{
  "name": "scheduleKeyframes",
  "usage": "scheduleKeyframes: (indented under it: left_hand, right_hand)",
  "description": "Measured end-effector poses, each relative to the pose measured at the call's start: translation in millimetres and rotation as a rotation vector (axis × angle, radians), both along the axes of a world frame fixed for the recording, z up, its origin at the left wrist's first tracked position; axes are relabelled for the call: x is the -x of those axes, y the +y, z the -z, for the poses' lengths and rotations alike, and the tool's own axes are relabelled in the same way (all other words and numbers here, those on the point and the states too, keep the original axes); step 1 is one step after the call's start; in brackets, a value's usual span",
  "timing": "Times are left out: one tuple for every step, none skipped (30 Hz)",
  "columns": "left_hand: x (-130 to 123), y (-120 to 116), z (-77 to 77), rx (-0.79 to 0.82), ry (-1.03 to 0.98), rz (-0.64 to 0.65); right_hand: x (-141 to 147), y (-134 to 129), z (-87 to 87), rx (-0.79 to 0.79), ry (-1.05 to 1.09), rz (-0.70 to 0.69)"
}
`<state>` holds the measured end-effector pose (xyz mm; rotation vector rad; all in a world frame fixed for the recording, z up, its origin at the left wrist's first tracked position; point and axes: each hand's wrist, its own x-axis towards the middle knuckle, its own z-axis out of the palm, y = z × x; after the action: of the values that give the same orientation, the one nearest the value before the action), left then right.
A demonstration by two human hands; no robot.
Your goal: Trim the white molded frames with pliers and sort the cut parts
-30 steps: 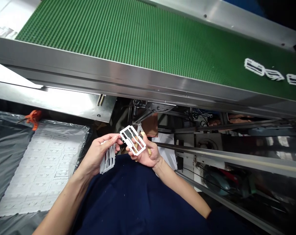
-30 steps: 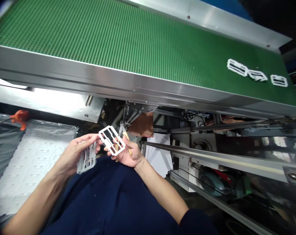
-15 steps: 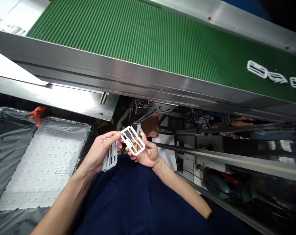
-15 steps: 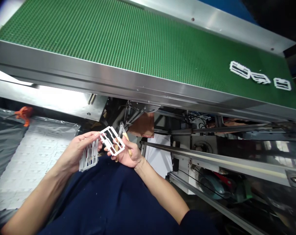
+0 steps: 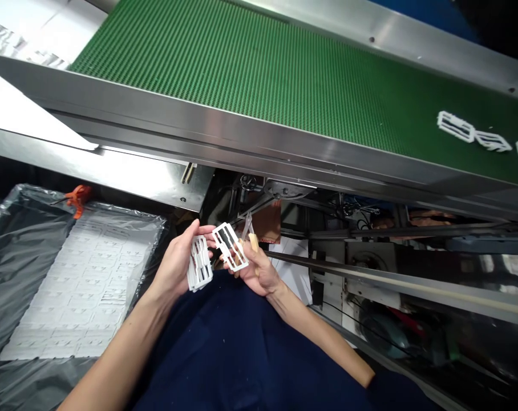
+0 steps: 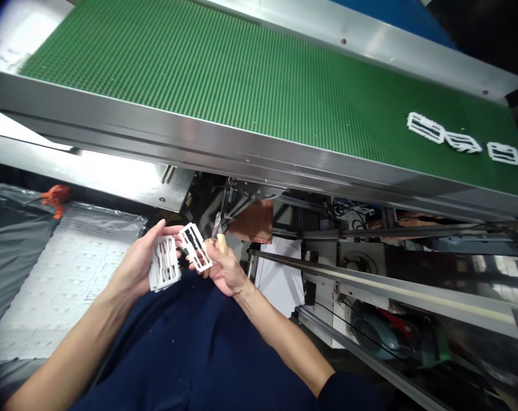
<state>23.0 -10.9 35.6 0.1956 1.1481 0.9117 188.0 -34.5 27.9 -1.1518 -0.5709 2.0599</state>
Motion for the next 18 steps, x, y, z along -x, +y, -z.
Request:
scheduleKeyframes:
  left_hand:
    - [-0.2,1.1,2.6,0.025,-0.021,-0.053]
    - [-0.5,2.1,5.3,0.043,-0.043,-0.099]
    - [-1.1,2.7,8.0,0.054,-0.068,-0.134]
    - [-2.0,3.0,10.5,0.059,-0.091,-0.162]
    - [-3.2,3.0,12.7,0.06,-0.112,-0.187]
    - [-4.5,2.8,14.6,0.058,-0.134,-0.209]
    - [-5.8,2.4,16.1,0.056,-0.155,-0.228]
    - [-7.0,1.9,17.1,0.055,-0.176,-0.243]
    - [-7.9,1.5,17.9,0.056,-0.192,-0.258]
    - [-8.3,1.1,18.3,0.06,-0.202,-0.27]
    - [-8.2,0.7,18.6,0.067,-0.21,-0.283]
    - [-7.5,0.2,18.9,0.076,-0.218,-0.298]
    - [-6.3,-0.5,19.1,0.084,-0.227,-0.312]
    - [-4.8,-1.3,19.4,0.09,-0.238,-0.326]
    - [-3.0,-2.3,19.8,0.096,-0.251,-0.336]
    - [-1.1,-3.5,20.1,0.101,-0.263,-0.347]
    - [0.8,-4.7,20.5,0.103,-0.27,-0.357]
    - [2.5,-5.9,20.7,0.105,-0.274,-0.367]
  right_hand:
    - [3.9,-0.6,-2.9,-0.105,-0.166,0.006]
    - [8.3,-1.4,-5.9,-0.215,-0.343,-0.005]
    - [12.9,-2.2,-8.8,-0.316,-0.511,-0.037]
    - [17.6,-3.2,-11.3,-0.399,-0.658,-0.078]
    - [22.4,-4.2,-13.0,-0.461,-0.779,-0.119]
    - [27.0,-5.2,-13.8,-0.504,-0.872,-0.156]
    - [31.3,-6.1,-13.8,-0.531,-0.938,-0.186]
    - [35.1,-6.8,-13.0,-0.546,-0.982,-0.215]
    - [38.4,-7.1,-11.8,-0.558,-1.011,-0.239]
    - [40.9,-7.2,-10.4,-0.567,-1.026,-0.267]
    - [42.8,-6.8,-9.1,-0.574,-1.03,-0.295]
    - [44.2,-6.0,-8.0,-0.578,-1.028,-0.318]
    - [45.0,-4.9,-7.4,-0.581,-1.023,-0.336]
    - [45.6,-3.5,-7.1,-0.58,-1.018,-0.353]
    - [46.0,-1.9,-7.2,-0.575,-1.011,-0.37]
    - [46.4,-0.4,-7.6,-0.567,-1.003,-0.39]
    - [46.8,1.1,-8.0,-0.556,-0.995,-0.409]
    - [47.5,2.4,-8.4,-0.546,-0.986,-0.43]
